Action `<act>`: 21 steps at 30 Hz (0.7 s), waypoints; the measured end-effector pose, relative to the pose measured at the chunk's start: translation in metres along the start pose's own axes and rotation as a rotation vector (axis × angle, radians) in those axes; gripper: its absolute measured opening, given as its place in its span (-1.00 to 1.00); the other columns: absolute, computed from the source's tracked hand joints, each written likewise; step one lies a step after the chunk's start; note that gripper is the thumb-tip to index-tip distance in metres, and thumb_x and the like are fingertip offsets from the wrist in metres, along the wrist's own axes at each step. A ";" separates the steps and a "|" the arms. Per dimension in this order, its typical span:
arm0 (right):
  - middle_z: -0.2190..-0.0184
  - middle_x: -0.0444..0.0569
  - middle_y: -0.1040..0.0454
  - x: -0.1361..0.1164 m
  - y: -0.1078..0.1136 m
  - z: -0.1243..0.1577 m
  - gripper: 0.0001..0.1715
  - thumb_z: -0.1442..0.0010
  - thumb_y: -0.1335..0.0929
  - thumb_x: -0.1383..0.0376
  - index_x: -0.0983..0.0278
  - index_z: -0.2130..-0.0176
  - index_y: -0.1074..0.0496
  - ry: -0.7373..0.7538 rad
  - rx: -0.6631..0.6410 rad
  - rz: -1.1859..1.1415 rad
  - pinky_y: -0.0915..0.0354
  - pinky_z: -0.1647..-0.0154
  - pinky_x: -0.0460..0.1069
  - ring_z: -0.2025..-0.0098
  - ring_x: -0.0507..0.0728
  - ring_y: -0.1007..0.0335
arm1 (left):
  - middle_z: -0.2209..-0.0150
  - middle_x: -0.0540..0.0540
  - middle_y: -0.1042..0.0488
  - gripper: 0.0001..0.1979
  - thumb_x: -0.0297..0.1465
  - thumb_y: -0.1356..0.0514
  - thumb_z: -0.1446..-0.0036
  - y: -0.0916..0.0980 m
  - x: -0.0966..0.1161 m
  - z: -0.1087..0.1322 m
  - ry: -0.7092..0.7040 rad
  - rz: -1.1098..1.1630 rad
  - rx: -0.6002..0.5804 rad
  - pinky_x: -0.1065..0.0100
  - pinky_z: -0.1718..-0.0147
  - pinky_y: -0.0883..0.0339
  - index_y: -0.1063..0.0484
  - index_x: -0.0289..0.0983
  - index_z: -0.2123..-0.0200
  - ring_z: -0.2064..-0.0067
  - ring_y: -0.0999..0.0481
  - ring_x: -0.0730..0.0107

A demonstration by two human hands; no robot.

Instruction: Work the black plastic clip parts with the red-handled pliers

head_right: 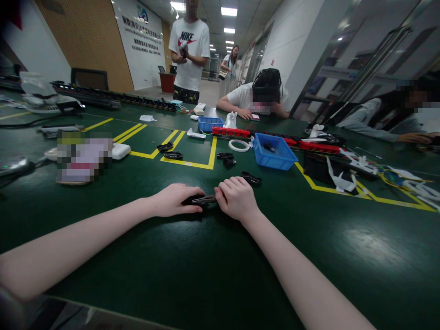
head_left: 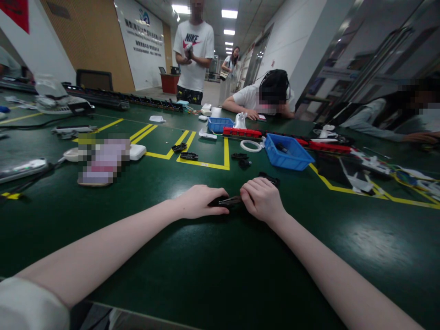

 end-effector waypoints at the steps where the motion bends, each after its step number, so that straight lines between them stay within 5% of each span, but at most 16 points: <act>1: 0.46 0.01 -0.45 -0.001 0.000 0.000 -0.61 -0.34 -0.15 0.27 0.26 0.43 -0.39 0.001 0.001 0.002 -0.12 0.14 0.09 0.36 0.13 -0.28 | 0.21 -0.08 -0.55 -0.62 -0.05 -0.10 -0.28 0.000 0.000 0.000 -0.001 -0.005 -0.001 0.36 0.39 -0.22 -0.35 -0.20 0.03 0.28 -0.53 0.23; 21: 0.48 -0.05 -0.46 0.003 -0.001 -0.001 -0.63 -0.33 -0.15 0.28 0.26 0.45 -0.35 0.003 -0.003 0.013 -0.02 0.15 0.09 0.40 0.09 -0.24 | 0.24 -0.06 -0.54 -0.64 -0.07 -0.09 -0.29 0.000 0.001 -0.001 0.011 0.009 -0.007 0.39 0.41 -0.22 -0.36 -0.21 0.04 0.32 -0.52 0.28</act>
Point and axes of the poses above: each hand's wrist, its own z-axis away from the middle knuckle, its own y-axis out of the back of the hand, x = y × z, the point moved 3 cm from there along -z, towards the middle knuckle
